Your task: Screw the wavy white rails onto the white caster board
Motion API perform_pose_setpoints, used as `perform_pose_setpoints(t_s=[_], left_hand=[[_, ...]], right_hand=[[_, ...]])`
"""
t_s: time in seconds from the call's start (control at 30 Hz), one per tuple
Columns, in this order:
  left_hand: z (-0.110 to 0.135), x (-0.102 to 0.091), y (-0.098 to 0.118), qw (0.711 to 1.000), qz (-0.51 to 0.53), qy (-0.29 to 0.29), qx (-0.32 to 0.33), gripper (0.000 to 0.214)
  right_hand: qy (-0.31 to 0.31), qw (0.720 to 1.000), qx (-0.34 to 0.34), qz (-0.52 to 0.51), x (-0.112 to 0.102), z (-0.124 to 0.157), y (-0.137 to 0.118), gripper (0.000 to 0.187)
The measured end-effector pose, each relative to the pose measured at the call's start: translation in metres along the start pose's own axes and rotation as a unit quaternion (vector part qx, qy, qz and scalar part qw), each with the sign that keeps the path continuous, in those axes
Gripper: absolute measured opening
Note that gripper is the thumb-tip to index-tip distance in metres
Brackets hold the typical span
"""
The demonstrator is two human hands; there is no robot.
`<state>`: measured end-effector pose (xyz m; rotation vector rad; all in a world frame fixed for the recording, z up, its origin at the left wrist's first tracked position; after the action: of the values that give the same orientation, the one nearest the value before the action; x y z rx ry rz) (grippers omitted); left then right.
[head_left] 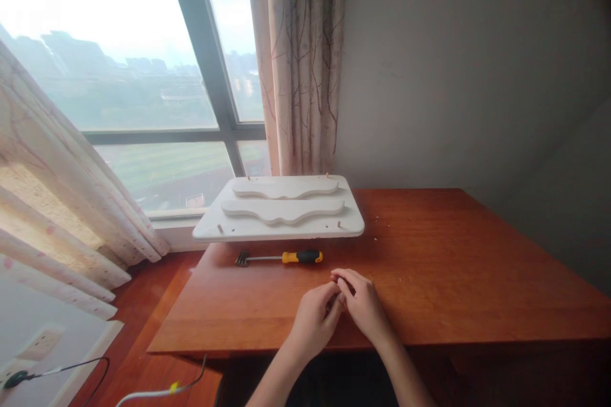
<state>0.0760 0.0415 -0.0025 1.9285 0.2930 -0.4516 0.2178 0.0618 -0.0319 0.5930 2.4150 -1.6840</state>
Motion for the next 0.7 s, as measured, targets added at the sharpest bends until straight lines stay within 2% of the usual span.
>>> perform_pose_setpoints(t_s=[0.7], left_hand=[[-0.0026,0.0057,-0.0043,1.0,-0.002,-0.013,-0.014,0.023]], right_hand=[[0.01,1.0,0.011,-0.018,0.0001,0.0004,0.0019,0.029]])
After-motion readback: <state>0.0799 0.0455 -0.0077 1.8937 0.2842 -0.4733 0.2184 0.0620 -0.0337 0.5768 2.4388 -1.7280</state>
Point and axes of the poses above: each hand's wrist, its own z-axis away from the middle knuckle, its own x-axis out of the palm, y = z × x, the point moved 3 cm from there along -z, towards the middle knuckle, and after that the axes turned 12 degrees about y, right-handed, at the moved point
